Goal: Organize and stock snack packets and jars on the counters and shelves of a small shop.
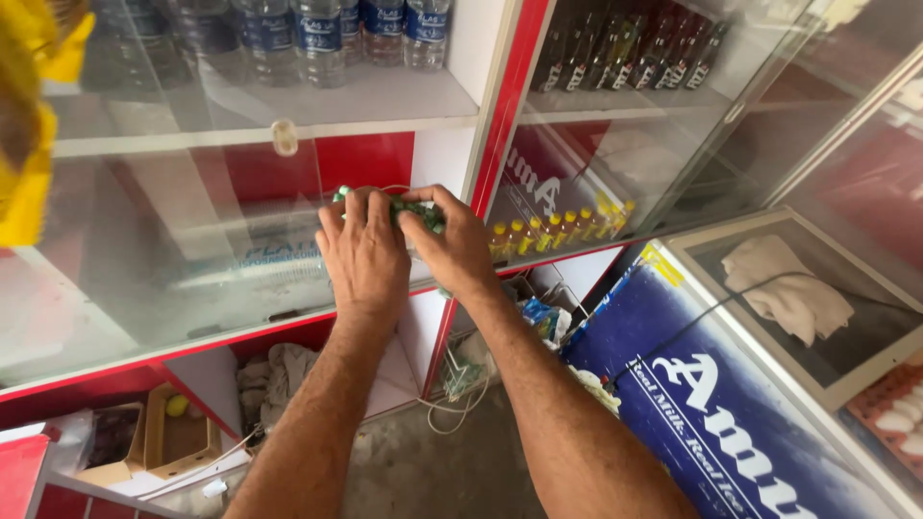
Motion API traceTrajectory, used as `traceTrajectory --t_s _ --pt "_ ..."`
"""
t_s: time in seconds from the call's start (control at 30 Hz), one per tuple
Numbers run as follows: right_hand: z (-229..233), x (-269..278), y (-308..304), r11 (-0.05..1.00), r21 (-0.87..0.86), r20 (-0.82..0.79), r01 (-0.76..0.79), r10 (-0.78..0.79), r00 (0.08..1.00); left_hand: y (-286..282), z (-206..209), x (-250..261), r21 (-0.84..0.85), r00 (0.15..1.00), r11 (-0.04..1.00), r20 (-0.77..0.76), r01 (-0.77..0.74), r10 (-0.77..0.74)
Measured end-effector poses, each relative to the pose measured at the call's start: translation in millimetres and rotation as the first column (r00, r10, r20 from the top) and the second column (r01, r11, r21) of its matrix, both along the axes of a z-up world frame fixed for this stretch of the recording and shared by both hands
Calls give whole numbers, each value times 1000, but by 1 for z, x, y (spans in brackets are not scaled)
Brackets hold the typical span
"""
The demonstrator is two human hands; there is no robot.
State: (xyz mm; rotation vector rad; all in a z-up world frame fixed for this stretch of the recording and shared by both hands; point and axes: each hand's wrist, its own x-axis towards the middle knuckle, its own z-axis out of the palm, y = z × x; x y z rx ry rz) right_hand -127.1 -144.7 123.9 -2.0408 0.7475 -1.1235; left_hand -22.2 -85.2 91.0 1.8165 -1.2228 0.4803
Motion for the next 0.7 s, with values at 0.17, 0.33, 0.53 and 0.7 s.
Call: traceTrajectory --t_s 0.17,0.33,0.53,0.7 --pt "18 -11 -34 883 -470 -51 16 -46 998 -24 28 -3 -27 953 981 232 -193 194" --pt "38 -11 -49 846 -533 -154 1 -99 983 -39 61 -12 -11 915 963 308 -268 258" --pt "57 19 -80 645 -756 -126 116 -317 940 -65 83 4 54 957 973 198 -226 211" --pt "69 51 -94 491 -844 -141 216 -592 793 -85 99 19 178 971 955 93 -236 222"
